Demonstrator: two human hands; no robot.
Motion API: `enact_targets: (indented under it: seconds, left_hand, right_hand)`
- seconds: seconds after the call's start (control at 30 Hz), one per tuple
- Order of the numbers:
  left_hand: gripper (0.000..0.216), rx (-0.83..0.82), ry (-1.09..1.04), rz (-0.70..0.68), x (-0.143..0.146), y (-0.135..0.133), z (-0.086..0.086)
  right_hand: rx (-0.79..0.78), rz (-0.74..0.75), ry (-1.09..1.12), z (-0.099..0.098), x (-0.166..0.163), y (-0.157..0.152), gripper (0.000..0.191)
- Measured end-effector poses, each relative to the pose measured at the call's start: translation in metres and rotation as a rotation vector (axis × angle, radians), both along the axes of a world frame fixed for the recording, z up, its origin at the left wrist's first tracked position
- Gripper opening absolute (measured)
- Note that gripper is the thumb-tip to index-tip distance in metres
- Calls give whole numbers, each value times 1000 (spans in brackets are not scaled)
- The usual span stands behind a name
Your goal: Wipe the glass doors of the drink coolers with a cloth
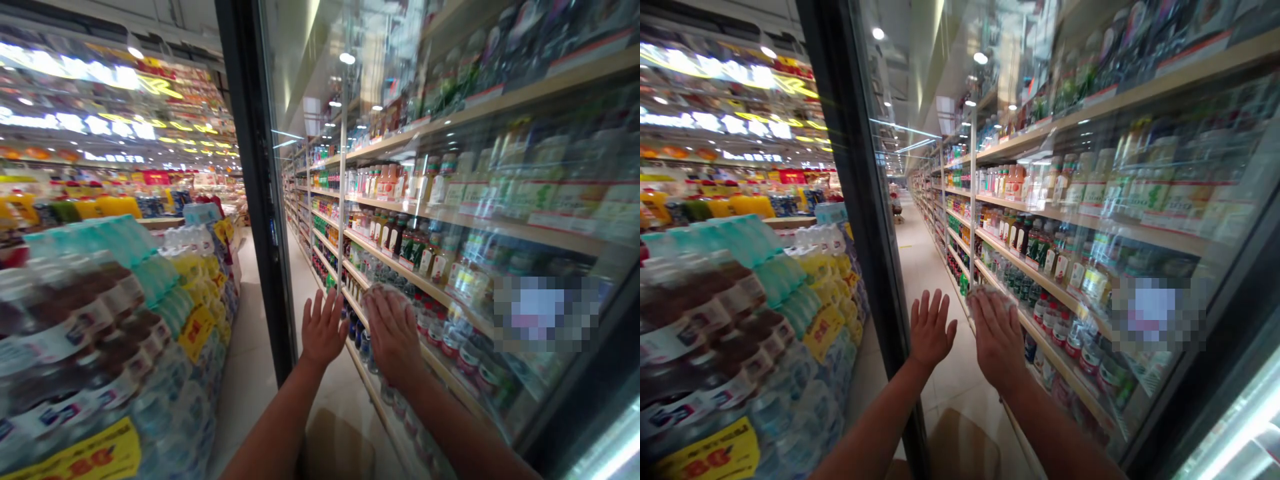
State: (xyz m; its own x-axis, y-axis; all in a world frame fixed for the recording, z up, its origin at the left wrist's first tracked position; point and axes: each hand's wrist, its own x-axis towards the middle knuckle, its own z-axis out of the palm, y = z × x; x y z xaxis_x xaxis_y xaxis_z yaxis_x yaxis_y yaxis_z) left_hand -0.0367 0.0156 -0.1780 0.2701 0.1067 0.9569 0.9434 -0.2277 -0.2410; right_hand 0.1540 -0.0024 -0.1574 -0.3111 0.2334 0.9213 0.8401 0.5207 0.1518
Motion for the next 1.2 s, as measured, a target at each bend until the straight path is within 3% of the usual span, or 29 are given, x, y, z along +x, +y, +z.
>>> enact_targets:
  seconds: [0.1,0.27,0.43,0.5,0.67,0.87,0.93,1.1,1.2]
  left_hand:
    - [66,9,4,-2,0,-1,1]
    - [67,7,0,-6,2,0,2]
    - [67,4,7,-2,0,1,1]
    - [67,6,7,-8,-1,2,1]
    - [68,7,16,-2,-2,7,1]
    - [69,7,11,-8,-3,10,2]
    - [69,5,16,-8,-2,10,2]
    - [69,9,15,-4,-3,14,3]
    - [69,10,17,-5,-3,15,2]
  right_hand:
    - [-26,45,-62,-7,-3,-2,60]
    - [19,21,-41,9,-8,0,59]
    - [-19,72,-73,-17,-6,-2,55]
    - [-25,80,-101,-18,2,-1,56]
    - [38,-79,-1,8,29,6,63]
    - [0,-94,-11,-28,48,3,69]
    - [-7,-105,-19,-27,61,5,69]
    - [70,-256,159,-2,92,12,71]
    - [85,-262,135,-22,96,10,72]
